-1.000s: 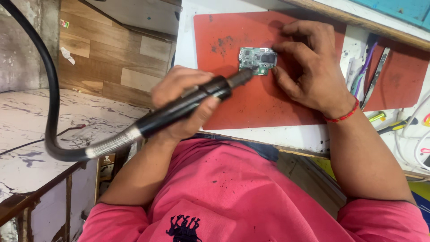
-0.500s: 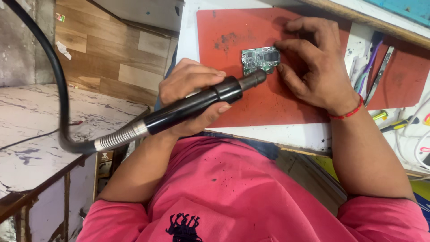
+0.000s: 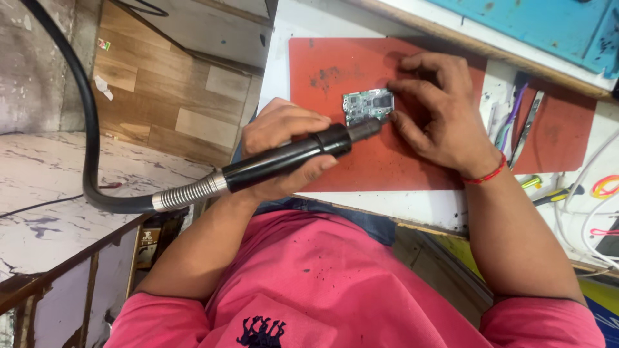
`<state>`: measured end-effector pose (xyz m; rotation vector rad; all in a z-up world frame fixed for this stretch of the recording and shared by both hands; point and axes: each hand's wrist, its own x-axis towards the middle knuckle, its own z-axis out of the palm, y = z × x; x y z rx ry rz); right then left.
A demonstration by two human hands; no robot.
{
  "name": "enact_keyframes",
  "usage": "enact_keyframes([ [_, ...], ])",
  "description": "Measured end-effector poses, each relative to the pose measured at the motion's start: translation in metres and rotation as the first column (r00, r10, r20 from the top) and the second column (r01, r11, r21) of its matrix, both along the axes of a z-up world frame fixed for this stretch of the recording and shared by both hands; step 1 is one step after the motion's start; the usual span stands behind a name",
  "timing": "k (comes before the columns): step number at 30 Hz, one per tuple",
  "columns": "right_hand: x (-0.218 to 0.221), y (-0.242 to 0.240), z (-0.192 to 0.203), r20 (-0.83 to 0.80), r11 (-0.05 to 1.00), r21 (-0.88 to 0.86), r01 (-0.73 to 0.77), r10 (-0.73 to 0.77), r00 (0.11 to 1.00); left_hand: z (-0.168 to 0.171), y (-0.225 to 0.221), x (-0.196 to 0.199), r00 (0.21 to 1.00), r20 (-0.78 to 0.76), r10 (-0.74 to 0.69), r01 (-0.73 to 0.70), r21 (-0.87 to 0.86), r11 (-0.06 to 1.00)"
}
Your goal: The person uses a hot air gun to heat a small circuit board placed on a red mat. Then they use a small brush to clean the board's surface, removing residue from the heating process.
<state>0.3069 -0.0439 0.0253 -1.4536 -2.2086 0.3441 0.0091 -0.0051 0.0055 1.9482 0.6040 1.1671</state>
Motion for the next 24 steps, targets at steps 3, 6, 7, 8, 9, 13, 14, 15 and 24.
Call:
enact_keyframes([
  [3, -0.0016, 0.001, 0.0017, -0.024, 1.0, -0.009, 0.011, -0.011, 1.0, 0.0013, 0.0021, 0.0013, 0.991, 0.016, 0.131, -0.13, -0.082, 0.988],
  [6, -0.0033, 0.002, 0.003, -0.029, 1.0, -0.024, 0.018, -0.018, 0.999, 0.0015, 0.0017, 0.0009, 0.999, -0.014, -0.033, 0.033, 0.004, 0.999],
  [7, -0.0041, 0.0016, 0.0034, -0.028, 1.0, -0.021, 0.013, -0.013, 1.0, 0.0012, -0.0003, 0.0009, 0.999, -0.013, 0.033, -0.034, -0.023, 0.999],
  [8, -0.0048, 0.0012, 0.0038, -0.027, 1.0, -0.019, 0.008, -0.008, 1.0, 0.0006, -0.0016, 0.002, 0.995, -0.013, 0.099, -0.1, -0.05, 0.994],
  [9, -0.0045, 0.002, 0.0046, -0.025, 1.0, -0.012, 0.007, -0.007, 1.0, 0.0005, -0.0011, 0.0032, 0.987, -0.015, 0.161, -0.162, -0.073, 0.984],
  [13, -0.0033, 0.0033, 0.0037, -0.011, 1.0, -0.011, 0.011, -0.012, 1.0, 0.0004, 0.0025, 0.004, 0.999, -0.012, 0.031, -0.032, -0.064, 0.997],
  [14, -0.0033, 0.0016, 0.0021, -0.007, 1.0, 0.004, 0.002, -0.002, 1.0, 0.0002, 0.0002, 0.0017, 0.999, -0.024, 0.029, -0.031, -0.064, 0.997],
  [15, -0.0031, 0.0003, 0.001, -0.002, 1.0, 0.021, -0.006, 0.006, 1.0, 0.0002, -0.0011, -0.0001, 0.999, -0.036, 0.027, -0.029, -0.062, 0.998],
  [24, -0.0021, 0.0006, 0.0002, -0.003, 0.999, 0.005, -0.039, 0.039, 0.999, -0.0008, -0.0005, 0.0021, 0.986, -0.031, 0.165, -0.168, -0.121, 0.978],
])
